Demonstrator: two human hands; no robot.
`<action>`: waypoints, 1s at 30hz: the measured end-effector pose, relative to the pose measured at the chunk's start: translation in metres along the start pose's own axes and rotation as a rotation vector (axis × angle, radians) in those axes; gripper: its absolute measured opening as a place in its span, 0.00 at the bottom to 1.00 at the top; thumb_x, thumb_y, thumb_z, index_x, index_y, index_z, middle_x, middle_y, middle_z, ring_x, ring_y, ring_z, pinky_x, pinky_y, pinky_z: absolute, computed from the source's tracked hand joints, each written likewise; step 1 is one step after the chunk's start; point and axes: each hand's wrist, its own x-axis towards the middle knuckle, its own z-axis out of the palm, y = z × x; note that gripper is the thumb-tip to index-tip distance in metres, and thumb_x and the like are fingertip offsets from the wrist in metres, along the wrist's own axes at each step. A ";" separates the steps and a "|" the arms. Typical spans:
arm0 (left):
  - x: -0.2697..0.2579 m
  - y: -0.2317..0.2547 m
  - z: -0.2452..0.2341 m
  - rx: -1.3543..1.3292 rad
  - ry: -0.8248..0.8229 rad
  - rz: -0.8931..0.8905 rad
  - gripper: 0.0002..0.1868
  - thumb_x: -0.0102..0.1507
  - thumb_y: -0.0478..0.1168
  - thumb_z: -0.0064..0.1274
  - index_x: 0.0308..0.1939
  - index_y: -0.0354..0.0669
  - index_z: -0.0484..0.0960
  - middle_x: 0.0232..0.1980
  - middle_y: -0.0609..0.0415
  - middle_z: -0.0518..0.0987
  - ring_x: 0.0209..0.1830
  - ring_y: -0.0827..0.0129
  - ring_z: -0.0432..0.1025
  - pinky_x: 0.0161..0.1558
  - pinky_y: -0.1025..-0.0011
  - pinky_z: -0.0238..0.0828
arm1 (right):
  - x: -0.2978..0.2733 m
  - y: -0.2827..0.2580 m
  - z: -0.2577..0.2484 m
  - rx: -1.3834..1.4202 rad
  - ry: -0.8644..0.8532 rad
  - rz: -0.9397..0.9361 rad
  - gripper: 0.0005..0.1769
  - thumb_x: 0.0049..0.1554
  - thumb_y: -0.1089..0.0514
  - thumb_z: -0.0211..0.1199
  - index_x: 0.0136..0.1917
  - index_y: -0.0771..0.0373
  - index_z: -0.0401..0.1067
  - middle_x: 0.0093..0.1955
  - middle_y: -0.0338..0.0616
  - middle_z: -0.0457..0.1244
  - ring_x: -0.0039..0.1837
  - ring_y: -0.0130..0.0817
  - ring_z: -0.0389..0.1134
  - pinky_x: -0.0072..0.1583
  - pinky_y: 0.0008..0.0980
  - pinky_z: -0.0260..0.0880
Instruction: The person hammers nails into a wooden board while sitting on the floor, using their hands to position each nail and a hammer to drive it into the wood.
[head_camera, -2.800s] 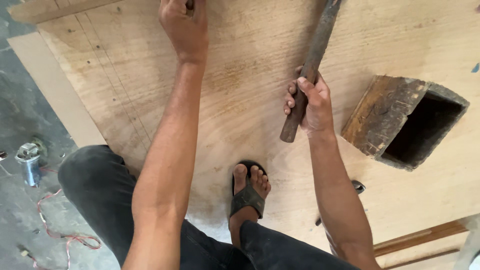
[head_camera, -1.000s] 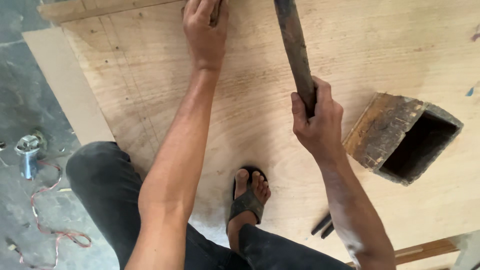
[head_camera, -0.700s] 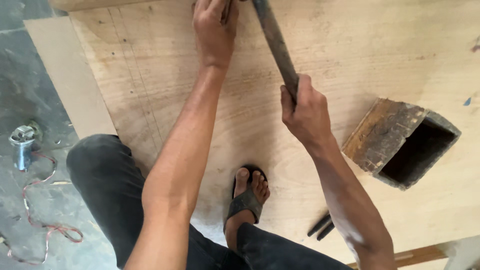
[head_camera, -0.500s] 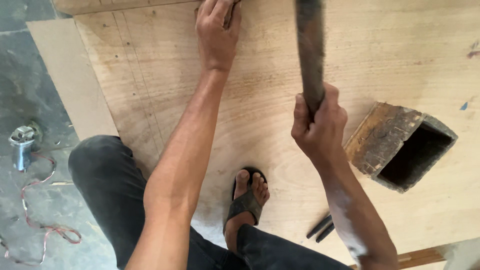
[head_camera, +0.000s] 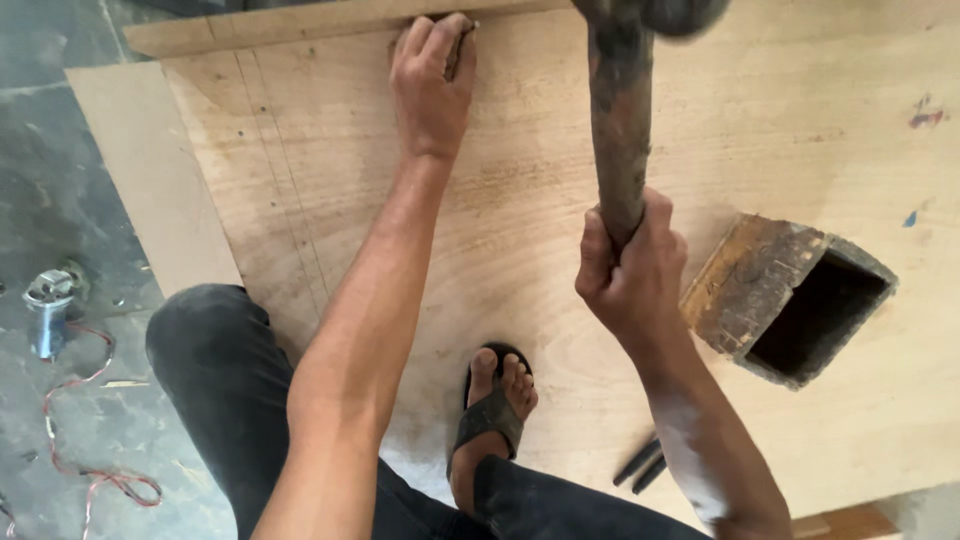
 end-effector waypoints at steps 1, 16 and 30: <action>0.003 0.000 -0.001 0.000 0.003 -0.003 0.09 0.65 0.35 0.63 0.48 0.48 0.82 0.38 0.59 0.75 0.43 0.63 0.73 0.53 0.61 0.73 | 0.007 0.003 0.008 -0.026 -0.059 0.024 0.14 0.68 0.60 0.60 0.58 0.72 0.59 0.33 0.54 0.64 0.33 0.50 0.70 0.36 0.46 0.70; 0.007 0.010 -0.009 0.009 -0.013 -0.035 0.08 0.64 0.34 0.63 0.46 0.44 0.83 0.40 0.55 0.77 0.45 0.56 0.73 0.51 0.59 0.71 | 0.000 0.039 0.043 -0.003 -0.141 0.130 0.15 0.66 0.59 0.59 0.57 0.72 0.60 0.30 0.52 0.64 0.30 0.48 0.70 0.33 0.42 0.69; -0.067 0.013 -0.071 0.250 -0.367 0.299 0.21 0.67 0.36 0.54 0.64 0.39 0.75 0.69 0.44 0.71 0.73 0.50 0.62 0.74 0.52 0.54 | 0.002 0.020 0.039 0.000 -0.072 0.146 0.15 0.66 0.57 0.60 0.54 0.70 0.61 0.30 0.59 0.64 0.34 0.58 0.69 0.35 0.49 0.68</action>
